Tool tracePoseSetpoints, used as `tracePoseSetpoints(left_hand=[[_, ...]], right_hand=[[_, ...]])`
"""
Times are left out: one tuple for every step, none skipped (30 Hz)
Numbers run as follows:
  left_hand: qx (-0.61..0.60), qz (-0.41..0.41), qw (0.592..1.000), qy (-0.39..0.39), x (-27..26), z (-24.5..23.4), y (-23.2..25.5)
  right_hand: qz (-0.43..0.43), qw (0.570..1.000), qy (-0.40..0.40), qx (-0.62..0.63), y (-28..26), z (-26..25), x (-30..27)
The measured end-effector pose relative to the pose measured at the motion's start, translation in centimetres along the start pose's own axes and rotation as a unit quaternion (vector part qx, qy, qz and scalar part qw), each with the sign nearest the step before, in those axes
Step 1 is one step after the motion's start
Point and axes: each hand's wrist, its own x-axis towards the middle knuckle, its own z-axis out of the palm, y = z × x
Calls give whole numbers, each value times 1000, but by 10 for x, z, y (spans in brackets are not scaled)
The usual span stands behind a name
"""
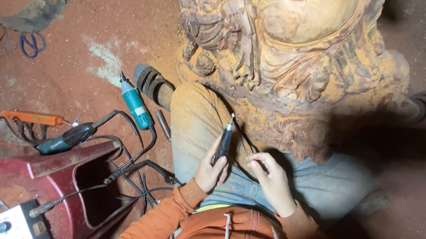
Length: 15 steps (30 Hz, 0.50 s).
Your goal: Using a handheld rotary tool to carve intricate details into a large wooden statue.
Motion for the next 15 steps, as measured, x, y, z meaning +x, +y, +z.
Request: tracePoseSetpoints(left_hand=[[-2, 2, 1000, -3, 1, 1, -1], [-16, 2, 999, -29, 1, 2, -2], [-29, 2, 998, -56, 1, 4, -3], [-29, 4, 998, -59, 2, 6, -3], [-36, 1, 997, -73, 2, 9, -4], [-42, -4, 995, -88, 1, 12, -4], [-41, -3, 995, -91, 3, 18, 3], [-42, -1, 993, -107, 5, 24, 9], [-43, 2, 991, -124, 6, 30, 15], [-42, 2, 991, -127, 7, 40, 33], [-20, -55, 992, -114, 9, 50, 52], [2, -112, 989, -98, 8, 59, 69], [3, -112, 989, -100, 11, 62, 72], [0, -103, 989, -104, 12, 66, 74], [-3, -93, 990, -108, 13, 69, 76]], right_hand=[[-2, 1000, 3, -2, -5, -1, 4], [-3, 1000, -14, -9, -10, -1, 7], [-4, 999, -30, -16, -15, -2, 10], [-7, 999, -28, -17, -12, 0, 13], [-15, 999, -35, 2, -9, 2, 15], [-22, 999, -42, 21, -6, 5, 17], [-24, 999, -39, 21, -2, 6, 19], [-17, 999, -27, 18, 3, 6, 22], [-10, 1000, -14, 14, 8, 7, 24], [-11, 1000, -12, 14, 4, 7, 27], [-10, 1000, 11, 17, 0, 8, 29], [-7, 999, 31, 20, -3, 9, 31], [-7, 999, 33, 21, -4, 7, 35], [-23, 999, 42, 12, -4, 5, 37], [-38, 998, 52, 3, -4, 4, 39]])
